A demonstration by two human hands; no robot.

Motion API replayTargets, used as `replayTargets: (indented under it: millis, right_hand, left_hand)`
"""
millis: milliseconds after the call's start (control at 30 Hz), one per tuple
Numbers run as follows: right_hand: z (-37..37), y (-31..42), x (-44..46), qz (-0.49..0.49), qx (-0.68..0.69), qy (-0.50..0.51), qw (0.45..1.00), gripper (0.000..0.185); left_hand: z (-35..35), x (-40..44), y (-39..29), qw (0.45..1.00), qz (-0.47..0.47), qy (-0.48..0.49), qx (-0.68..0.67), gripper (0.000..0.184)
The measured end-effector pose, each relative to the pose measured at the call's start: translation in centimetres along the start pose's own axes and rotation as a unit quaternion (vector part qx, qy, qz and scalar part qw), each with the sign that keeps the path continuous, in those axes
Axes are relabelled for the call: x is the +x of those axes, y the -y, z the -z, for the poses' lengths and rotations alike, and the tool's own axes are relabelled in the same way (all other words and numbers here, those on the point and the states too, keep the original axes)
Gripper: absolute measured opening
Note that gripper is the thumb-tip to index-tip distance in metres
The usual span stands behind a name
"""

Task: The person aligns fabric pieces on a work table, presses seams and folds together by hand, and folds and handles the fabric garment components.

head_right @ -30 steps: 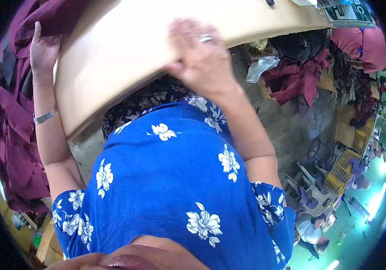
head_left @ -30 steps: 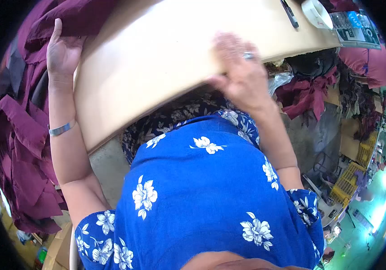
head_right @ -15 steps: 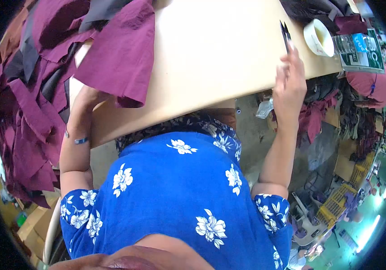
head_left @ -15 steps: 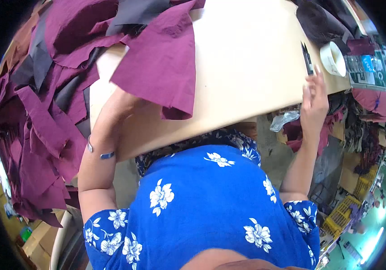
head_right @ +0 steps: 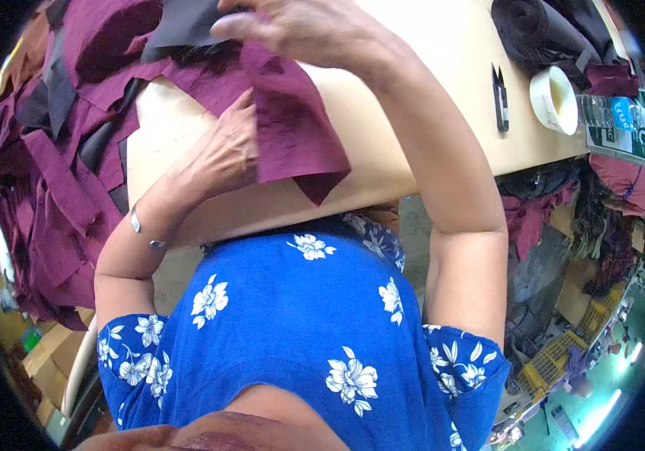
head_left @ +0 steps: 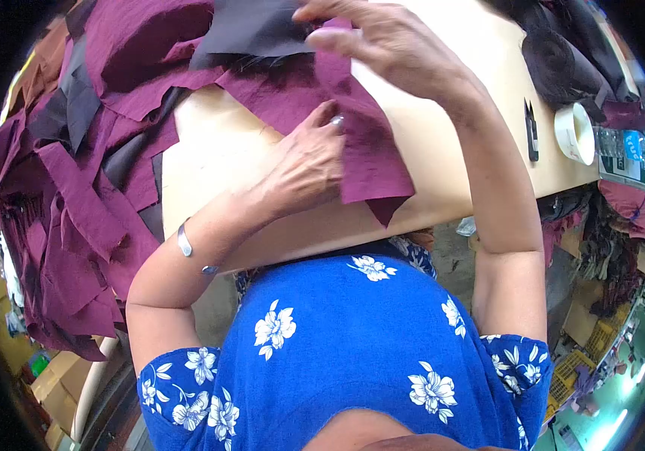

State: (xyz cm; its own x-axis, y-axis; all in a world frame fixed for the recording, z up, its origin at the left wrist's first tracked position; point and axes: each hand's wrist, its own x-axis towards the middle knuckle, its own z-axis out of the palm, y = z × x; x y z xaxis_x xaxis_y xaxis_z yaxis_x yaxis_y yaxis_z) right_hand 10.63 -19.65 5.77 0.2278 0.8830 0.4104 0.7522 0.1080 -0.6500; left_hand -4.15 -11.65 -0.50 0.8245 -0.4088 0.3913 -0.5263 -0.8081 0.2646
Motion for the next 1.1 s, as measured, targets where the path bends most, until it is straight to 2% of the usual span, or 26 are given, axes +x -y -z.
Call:
replayTargets:
  millis: [33,100,133,167,233,267,333,433,500,533,567,633,733,800,933,1033,1067,1100]
  right_hand:
    - [-0.5,0.0,0.0,0.049,-0.078,0.012,0.996,0.042]
    - [0.0,0.5,-0.1,-0.061,-0.184,0.138,0.971,0.044]
    - [0.5,0.8,-0.2,-0.115,-0.236,0.199,0.944,0.044]
    - [0.8,-1.3,-1.3,-0.075,-0.224,0.129,0.963,0.045]
    - [3.8,-2.2,-2.7,-0.184,-0.187,0.143,0.954,0.053]
    - [4.7,-2.2,-3.2,-0.199,-0.189,0.151,0.95,0.056]
    - [5.4,-1.4,-4.5,-0.237,-0.191,0.161,0.939,0.063]
    - [5.3,0.0,-4.8,-0.31,-0.056,0.126,0.941,0.074]
    - [4.1,-0.8,-4.6,-0.308,-0.09,0.067,0.945,0.079]
    - [3.4,-1.3,-4.2,-0.306,-0.105,0.037,0.946,0.082]
    - [2.7,-1.6,-3.5,-0.31,-0.144,0.039,0.939,0.085]
    - [1.4,-1.9,-2.1,-0.315,-0.22,0.044,0.922,0.092]
    - [-0.5,-1.9,-1.1,-0.24,-0.289,0.017,0.927,0.091]
    - [-1.3,-2.6,-1.2,-0.216,-0.308,-0.006,0.926,0.083]
    - [-0.7,-5.0,-2.2,-0.275,-0.309,-0.084,0.907,0.073]
    - [-1.1,-3.0,-1.0,-0.295,-0.322,-0.089,0.895,0.075]
    - [-1.3,-2.9,-0.8,-0.243,-0.248,-0.107,0.931,0.076]
    - [-1.7,-3.0,-0.5,-0.23,-0.288,-0.098,0.924,0.074]
  left_hand:
    - [0.2,0.3,-0.3,0.999,0.002,0.038,0.027,0.037]
    - [1.3,0.8,-0.9,0.988,0.01,0.132,0.073,0.036]
    - [2.0,1.2,-1.3,0.99,0.018,0.129,0.053,0.029]
    - [2.3,1.0,-1.5,0.99,0.028,0.131,0.043,0.027]
    - [3.0,0.0,-1.3,0.99,0.051,0.133,0.019,0.021]
    - [3.3,-0.8,-1.0,0.988,0.063,0.137,0.027,0.016]
    - [4.1,-2.3,-0.7,0.988,0.069,0.137,-0.029,0.019]
    - [6.0,-2.5,-0.3,0.97,0.09,0.153,-0.168,0.027]
    - [6.7,-1.9,0.1,0.933,0.133,0.161,-0.294,0.032]
    - [6.5,-1.4,0.6,0.933,0.142,0.128,-0.305,0.037]
    - [6.1,-1.0,1.0,0.948,0.185,0.084,-0.246,0.03]
    - [4.0,-0.7,2.3,0.983,0.18,-0.015,-0.013,0.02]
    - [0.9,-0.9,4.5,0.98,0.132,-0.1,0.111,0.013]
    - [0.3,-0.9,4.5,0.976,0.127,-0.136,0.109,0.012]
    - [0.3,-0.3,4.3,0.961,0.165,-0.177,0.132,0.023]
    - [0.3,-0.3,4.7,0.954,0.2,-0.184,0.127,0.029]
    - [0.4,-0.3,4.9,0.956,0.197,-0.179,0.126,0.027]
    - [0.4,-0.3,5.1,0.957,0.194,-0.174,0.124,0.025]
